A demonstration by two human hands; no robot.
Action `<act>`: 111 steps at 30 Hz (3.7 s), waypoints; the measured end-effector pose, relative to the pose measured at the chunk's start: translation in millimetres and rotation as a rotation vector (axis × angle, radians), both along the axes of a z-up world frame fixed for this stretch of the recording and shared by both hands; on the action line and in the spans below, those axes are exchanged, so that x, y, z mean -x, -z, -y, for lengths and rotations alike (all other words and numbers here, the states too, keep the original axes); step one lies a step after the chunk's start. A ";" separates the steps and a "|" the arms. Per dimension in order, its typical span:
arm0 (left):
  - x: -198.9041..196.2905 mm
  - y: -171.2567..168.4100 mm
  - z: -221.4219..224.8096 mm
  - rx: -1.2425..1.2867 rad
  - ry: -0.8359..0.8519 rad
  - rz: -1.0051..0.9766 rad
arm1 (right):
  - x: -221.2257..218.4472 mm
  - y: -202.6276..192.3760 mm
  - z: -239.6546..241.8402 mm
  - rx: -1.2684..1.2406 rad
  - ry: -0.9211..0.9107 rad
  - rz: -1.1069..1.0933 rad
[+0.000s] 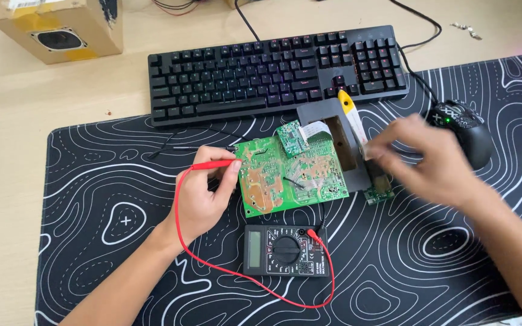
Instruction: Using a digital multimeter to test various electrical points on a circuit board.
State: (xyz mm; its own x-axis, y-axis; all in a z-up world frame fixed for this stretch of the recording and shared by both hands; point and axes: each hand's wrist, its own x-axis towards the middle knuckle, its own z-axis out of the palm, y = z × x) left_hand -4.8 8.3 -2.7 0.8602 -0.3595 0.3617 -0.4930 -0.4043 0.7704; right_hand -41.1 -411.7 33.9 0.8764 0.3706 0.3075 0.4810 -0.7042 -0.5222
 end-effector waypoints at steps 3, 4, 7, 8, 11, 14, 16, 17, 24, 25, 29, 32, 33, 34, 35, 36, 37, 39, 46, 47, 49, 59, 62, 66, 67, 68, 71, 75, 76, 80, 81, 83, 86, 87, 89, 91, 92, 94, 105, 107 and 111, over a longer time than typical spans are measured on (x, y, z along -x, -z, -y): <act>0.5 -2.4 0.8 0.008 0.013 0.000 | -6.7 2.9 40.6 0.171 0.188 0.059; 0.7 -3.9 1.0 0.007 0.014 -0.005 | -9.3 4.0 54.9 0.280 0.305 0.112; 0.3 -2.4 1.2 0.018 0.016 0.006 | -15.2 0.8 79.2 0.484 0.377 0.205; 0.3 -3.1 1.1 0.018 0.018 0.008 | -15.8 1.8 82.6 0.483 0.380 0.205; 0.9 -3.7 1.7 0.009 0.009 -0.012 | -17.7 3.6 87.6 0.529 0.401 0.247; 0.9 -3.3 1.6 0.024 0.009 0.007 | -20.1 -0.7 80.5 0.547 0.418 0.143; 0.7 -2.7 1.3 0.019 0.008 -0.004 | -19.4 -5.6 76.5 0.511 0.384 0.175; 0.7 -3.0 1.3 0.019 0.006 -0.004 | -19.6 -5.1 77.2 0.511 0.382 0.176; 0.2 -5.5 2.4 0.025 0.012 0.003 | -19.6 -2.6 67.5 0.496 0.323 0.177; 0.8 -5.4 2.5 0.024 0.010 0.021 | -18.3 -1.8 64.5 0.467 0.292 0.175; -0.4 -8.0 3.0 0.054 0.020 -0.010 | -17.6 5.2 51.2 0.392 0.231 0.147; -0.7 -12.8 3.3 0.041 0.027 -0.003 | -15.2 9.2 40.5 0.355 0.222 0.045; -0.2 -14.1 3.5 0.005 0.033 -0.014 | -14.7 12.1 38.4 0.329 0.192 0.057; 0.4 -15.5 3.5 -0.030 0.038 -0.025 | -14.1 15.0 36.2 0.302 0.163 0.068; -0.2 -14.4 3.9 -0.029 0.037 -0.025 | -11.4 15.0 33.2 0.302 0.162 0.068; -0.7 -13.4 4.1 -0.029 0.046 -0.026 | -8.6 15.1 29.9 0.266 0.160 0.057; -1.4 -12.7 3.6 -0.029 0.053 -0.027 | -6.5 15.2 26.0 0.229 0.156 0.045; -2.1 -13.7 3.8 -0.013 0.065 -0.023 | -4.2 17.7 26.1 0.208 0.163 0.034; -4.7 -11.4 4.5 0.076 0.144 0.085 | 3.7 33.0 21.2 0.133 0.177 0.065; -4.6 -10.0 4.1 0.077 0.140 0.083 | 5.6 31.9 19.0 0.134 0.172 0.063; -6.8 -7.1 6.3 0.084 0.158 0.124 | 7.0 27.7 17.4 0.105 0.160 0.124; -5.6 -8.7 7.7 0.042 0.148 0.198 | 9.9 11.2 3.7 0.091 0.067 0.238; -4.5 -11.2 7.1 0.043 0.150 0.129 | 15.8 7.9 -5.9 0.032 0.035 0.246; -5.8 -16.4 4.9 0.045 0.172 0.074 | 20.6 5.2 -17.4 -0.019 -0.032 0.222; -6.1 -17.0 4.4 0.041 0.168 0.057 | 20.5 6.0 -18.8 -0.033 -0.073 0.227; -6.5 -18.0 3.9 0.043 0.168 0.051 | 21.6 4.3 -22.3 -0.032 -0.073 0.221; -4.3 -18.1 3.0 0.034 0.144 -0.045 | 26.0 3.4 -30.5 -0.094 -0.111 0.179; -3.8 -17.6 2.5 0.047 0.135 -0.099 | 24.3 6.0 -32.0 -0.124 -0.124 0.160; -3.1 -17.0 2.1 0.051 0.127 -0.123 | 24.3 7.1 -31.7 -0.139 -0.124 0.156; -3.6 -18.5 1.0 0.051 0.130 -0.134 | 23.0 4.5 -34.6 -0.165 -0.124 0.157; -3.8 -18.5 0.8 0.049 0.135 -0.128 | 22.8 4.6 -34.6 -0.159 -0.115 0.155; -3.6 -19.2 0.6 0.049 0.145 -0.121 | 21.9 4.9 -33.7 -0.152 -0.101 0.154; -5.3 -20.7 0.1 0.027 0.136 -0.096 | 19.2 3.7 -33.0 -0.130 -0.111 0.167; -4.9 -20.0 -0.6 0.006 0.121 -0.106 | 19.2 2.0 -33.9 -0.127 -0.103 0.144; -4.9 -19.2 -1.9 -0.015 0.105 -0.115 | 18.6 1.0 -35.0 -0.123 -0.096 0.122; -4.2 -18.7 -2.6 -0.026 0.102 -0.141 | 18.6 2.0 -35.0 -0.115 -0.100 0.127; -3.9 -19.8 -2.1 -0.023 0.101 -0.142 | 18.3 1.8 -34.5 -0.113 -0.101 0.126; -3.1 -22.5 -2.2 -0.053 0.103 -0.140 | 16.5 1.4 -34.3 -0.113 -0.116 0.137; -2.5 -16.1 -0.9 -0.017 0.087 -0.109 | 13.2 -3.2 -37.8 -0.069 -0.091 0.133; -2.2 -16.9 -0.4 -0.021 0.084 -0.105 | 10.0 -10.9 -39.7 -0.052 -0.080 0.109; -2.1 -17.5 0.1 -0.010 0.075 -0.113 | -6.1 -25.8 -42.9 -0.022 -0.166 0.009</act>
